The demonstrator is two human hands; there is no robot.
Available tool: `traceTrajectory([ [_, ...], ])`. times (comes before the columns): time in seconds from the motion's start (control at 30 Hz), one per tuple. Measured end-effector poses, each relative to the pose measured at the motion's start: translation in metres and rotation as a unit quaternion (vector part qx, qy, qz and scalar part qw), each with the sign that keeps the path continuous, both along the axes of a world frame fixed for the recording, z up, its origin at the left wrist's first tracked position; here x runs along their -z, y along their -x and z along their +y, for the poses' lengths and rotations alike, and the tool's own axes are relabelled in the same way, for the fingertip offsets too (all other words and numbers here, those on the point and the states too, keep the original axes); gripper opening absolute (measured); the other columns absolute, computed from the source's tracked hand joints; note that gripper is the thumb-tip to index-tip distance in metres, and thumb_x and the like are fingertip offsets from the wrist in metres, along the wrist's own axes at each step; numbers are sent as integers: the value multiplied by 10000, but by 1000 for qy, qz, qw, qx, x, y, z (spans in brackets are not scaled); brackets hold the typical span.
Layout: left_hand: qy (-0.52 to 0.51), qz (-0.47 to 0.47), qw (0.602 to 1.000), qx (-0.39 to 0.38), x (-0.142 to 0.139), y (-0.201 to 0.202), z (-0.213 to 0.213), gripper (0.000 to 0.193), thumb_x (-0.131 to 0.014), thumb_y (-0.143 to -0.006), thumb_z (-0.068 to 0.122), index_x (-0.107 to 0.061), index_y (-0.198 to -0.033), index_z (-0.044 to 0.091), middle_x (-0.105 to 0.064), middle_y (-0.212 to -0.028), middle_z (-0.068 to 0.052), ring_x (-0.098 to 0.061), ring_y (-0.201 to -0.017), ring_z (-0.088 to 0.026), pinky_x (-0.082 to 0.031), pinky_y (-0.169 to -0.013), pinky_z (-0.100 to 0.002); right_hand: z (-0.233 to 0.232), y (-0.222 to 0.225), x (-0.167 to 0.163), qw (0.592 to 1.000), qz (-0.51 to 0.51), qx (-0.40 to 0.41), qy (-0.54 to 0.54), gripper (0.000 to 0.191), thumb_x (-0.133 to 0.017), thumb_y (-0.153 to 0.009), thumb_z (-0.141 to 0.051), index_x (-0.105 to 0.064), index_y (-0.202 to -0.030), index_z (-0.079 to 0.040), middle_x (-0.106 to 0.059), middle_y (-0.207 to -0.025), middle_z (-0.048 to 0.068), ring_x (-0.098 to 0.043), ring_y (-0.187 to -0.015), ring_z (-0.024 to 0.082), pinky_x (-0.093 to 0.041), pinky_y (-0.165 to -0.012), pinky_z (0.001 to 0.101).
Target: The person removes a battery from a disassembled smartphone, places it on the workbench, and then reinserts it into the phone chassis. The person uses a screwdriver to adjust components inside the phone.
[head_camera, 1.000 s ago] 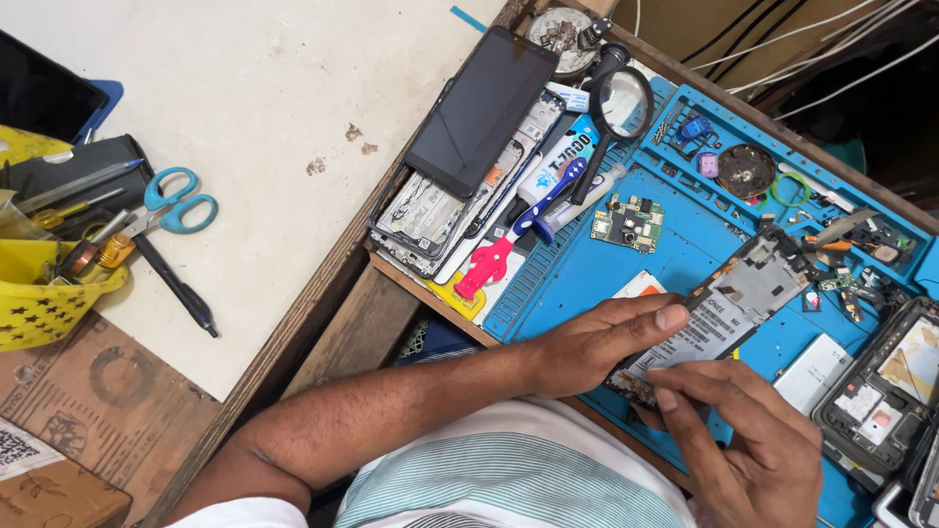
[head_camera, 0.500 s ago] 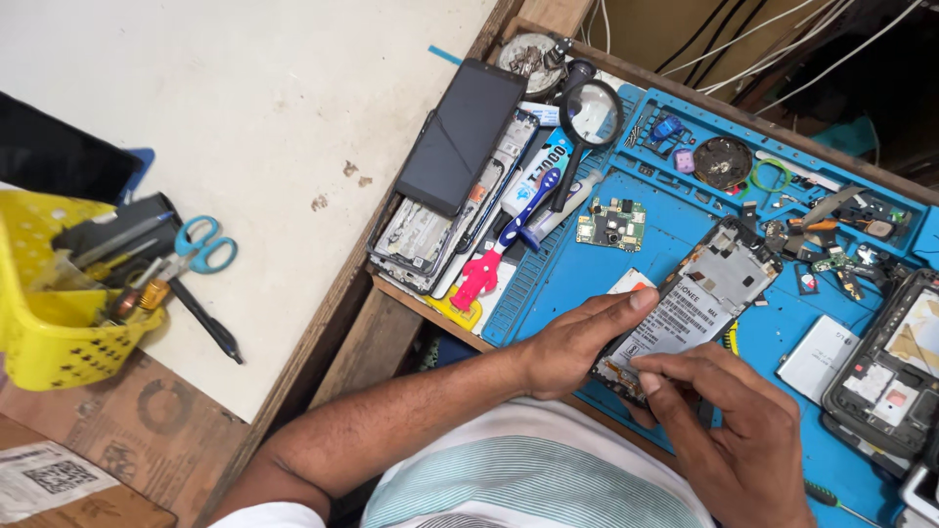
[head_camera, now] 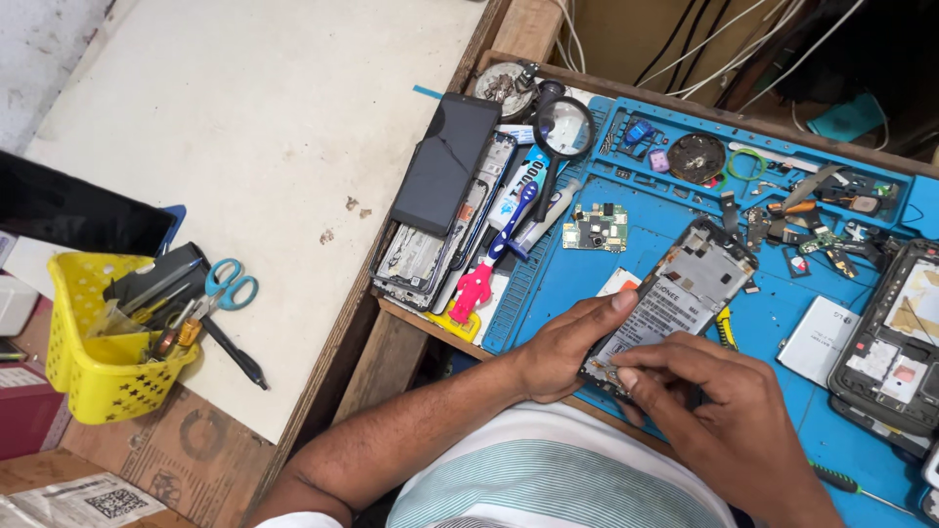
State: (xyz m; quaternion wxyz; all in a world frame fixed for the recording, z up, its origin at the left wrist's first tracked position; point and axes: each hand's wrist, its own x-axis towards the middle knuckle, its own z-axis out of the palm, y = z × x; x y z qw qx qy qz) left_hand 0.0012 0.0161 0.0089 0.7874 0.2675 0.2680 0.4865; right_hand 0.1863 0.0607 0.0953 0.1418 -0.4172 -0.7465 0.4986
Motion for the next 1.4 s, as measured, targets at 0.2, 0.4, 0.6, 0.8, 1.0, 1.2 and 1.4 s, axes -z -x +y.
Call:
traceTrajectory([
  [0.2, 31, -85, 996, 6, 5, 0, -2, 641, -325, -1191, 513, -482, -1416, -67, -630, -1215, -251, -717, -1034, -302, -673, -752, -410, -1, -2, 3, 999, 37, 31, -2, 200, -784, -820, -97, -836, -1012, -70, -718, -779, 20, -634, -606, 81, -498, -529, 247],
  [0.4, 19, -103, 994, -9, 11, -3, 0, 650, -327, -1242, 489, -488, -1394, -121, -641, -1222, -261, -699, -1128, -314, -634, -899, -408, -5, 0, -2, 997, 56, 45, -28, 185, -768, -811, -90, -818, -989, -85, -694, -754, 21, -679, -594, 83, -536, -508, 253],
  [0.6, 15, -62, 998, -27, 3, -5, 3, 631, -306, -1191, 502, -499, -1493, -18, -641, -1347, -197, -640, -1261, -269, -546, -1089, -385, -20, 10, -4, 968, 66, 53, -237, 168, -771, -792, -86, -773, -960, -88, -701, -774, 32, -674, -602, 119, -543, -537, 265],
  [0.8, 35, -55, 997, -34, 4, -7, 4, 615, -315, -1181, 500, -484, -1475, -14, -636, -1315, -189, -640, -1242, -254, -549, -1065, -382, -14, 10, -7, 970, 38, 21, -240, 154, -751, -796, -97, -786, -946, -99, -688, -738, 37, -663, -544, 173, -513, -502, 317],
  [1.0, 15, -24, 999, -14, 12, -6, 1, 617, -366, -1183, 499, -489, -1445, -46, -628, -1274, -192, -649, -1192, -235, -558, -1047, -359, 1, 1, -6, 995, 43, -21, -93, 154, -710, -828, -100, -781, -964, -83, -702, -720, 41, -685, -557, 162, -543, -471, 308],
  [1.2, 27, -23, 999, -7, 9, -5, 1, 615, -373, -1189, 494, -502, -1432, -56, -639, -1242, -191, -658, -1144, -243, -574, -991, -364, 5, -3, 4, 998, 50, -32, 10, 159, -716, -866, -110, -803, -994, -78, -702, -778, 24, -707, -580, 127, -536, -448, 292],
  [1.4, 25, -61, 997, -28, 4, -7, 0, 652, -353, -1189, 533, -506, -1429, -54, -640, -1301, -196, -660, -1183, -269, -571, -1021, -401, 1, -2, 4, 995, 81, 32, -57, 178, -748, -813, -67, -796, -984, -47, -726, -754, 37, -700, -577, 128, -543, -532, 278],
])
